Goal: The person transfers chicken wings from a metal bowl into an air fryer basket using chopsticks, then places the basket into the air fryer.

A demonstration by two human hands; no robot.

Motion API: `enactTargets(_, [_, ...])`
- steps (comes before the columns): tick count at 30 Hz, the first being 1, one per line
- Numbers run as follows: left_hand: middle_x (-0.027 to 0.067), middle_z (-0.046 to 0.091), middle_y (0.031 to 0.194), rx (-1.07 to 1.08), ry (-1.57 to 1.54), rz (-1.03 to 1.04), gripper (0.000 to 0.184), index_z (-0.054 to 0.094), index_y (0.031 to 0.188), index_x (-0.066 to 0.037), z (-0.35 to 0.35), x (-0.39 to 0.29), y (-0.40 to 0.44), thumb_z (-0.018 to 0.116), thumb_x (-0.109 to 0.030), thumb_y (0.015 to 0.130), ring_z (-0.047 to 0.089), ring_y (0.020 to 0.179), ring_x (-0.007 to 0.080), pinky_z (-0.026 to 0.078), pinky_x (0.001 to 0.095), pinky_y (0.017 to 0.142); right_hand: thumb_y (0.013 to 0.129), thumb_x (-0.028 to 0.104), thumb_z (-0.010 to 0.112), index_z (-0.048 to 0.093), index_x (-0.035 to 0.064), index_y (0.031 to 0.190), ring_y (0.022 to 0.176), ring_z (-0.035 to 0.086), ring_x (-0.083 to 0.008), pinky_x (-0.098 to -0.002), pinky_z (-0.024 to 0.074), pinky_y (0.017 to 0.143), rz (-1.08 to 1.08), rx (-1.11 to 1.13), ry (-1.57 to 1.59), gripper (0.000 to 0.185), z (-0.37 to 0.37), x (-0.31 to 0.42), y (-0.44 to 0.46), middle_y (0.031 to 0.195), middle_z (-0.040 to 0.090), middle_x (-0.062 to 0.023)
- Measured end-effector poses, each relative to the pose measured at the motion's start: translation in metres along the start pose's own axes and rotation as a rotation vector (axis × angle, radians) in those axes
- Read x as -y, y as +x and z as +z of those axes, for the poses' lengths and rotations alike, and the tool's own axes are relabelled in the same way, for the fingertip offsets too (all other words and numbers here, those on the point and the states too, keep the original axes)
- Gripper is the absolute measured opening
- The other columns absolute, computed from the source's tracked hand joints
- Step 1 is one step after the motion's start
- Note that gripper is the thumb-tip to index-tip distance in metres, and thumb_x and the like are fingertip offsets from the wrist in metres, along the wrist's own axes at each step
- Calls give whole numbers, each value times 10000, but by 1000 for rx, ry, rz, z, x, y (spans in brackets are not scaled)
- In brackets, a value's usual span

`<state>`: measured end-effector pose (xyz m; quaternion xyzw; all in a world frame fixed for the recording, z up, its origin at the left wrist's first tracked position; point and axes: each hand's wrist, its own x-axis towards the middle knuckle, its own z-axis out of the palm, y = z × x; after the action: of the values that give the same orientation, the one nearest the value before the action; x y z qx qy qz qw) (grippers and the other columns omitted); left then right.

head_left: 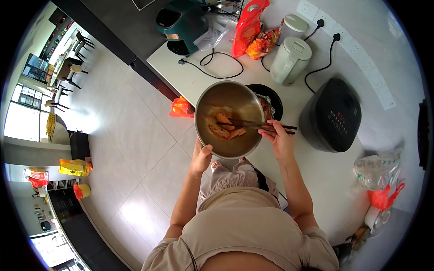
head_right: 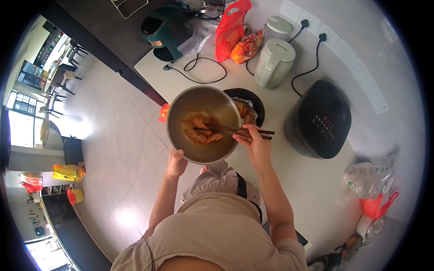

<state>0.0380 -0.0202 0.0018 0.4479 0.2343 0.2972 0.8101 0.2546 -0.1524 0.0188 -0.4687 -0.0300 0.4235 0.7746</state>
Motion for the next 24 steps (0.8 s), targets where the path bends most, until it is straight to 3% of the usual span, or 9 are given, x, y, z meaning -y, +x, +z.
enactTargets(5, [90,422,1337,-41,-111,-30,876,363,1333,-28,3,3,2,694,-528,694,399,1230,225,326,381,1012,906,133,514,555,-72,972,752,669,-284,-294,582,675,42,-127,253,219,-13,6,5,860,643,-210])
enactTargets(9, [89,432,1332,-78,-98,-9,841,380,1324,-32,-13,-1,5,670,-528,711,400,1232,232,337,391,1003,896,117,524,562,-67,947,756,670,-262,-260,583,672,-181,-218,285,195,-29,33,4,859,644,-205])
enactTargets(16, [81,434,1326,-208,-156,56,794,376,1323,-53,-35,-22,2,649,-495,722,415,1224,231,346,405,1006,897,103,516,537,-81,912,734,665,-288,-296,577,669,-283,-474,-49,186,-61,10,15,836,627,-194])
enactTargets(24, [82,435,1328,-212,-178,68,791,377,1323,-50,-40,-24,0,654,-487,726,424,1221,233,362,393,997,899,108,511,537,-66,907,709,664,-248,-305,567,667,-229,-495,-151,176,-57,-28,27,860,624,-178])
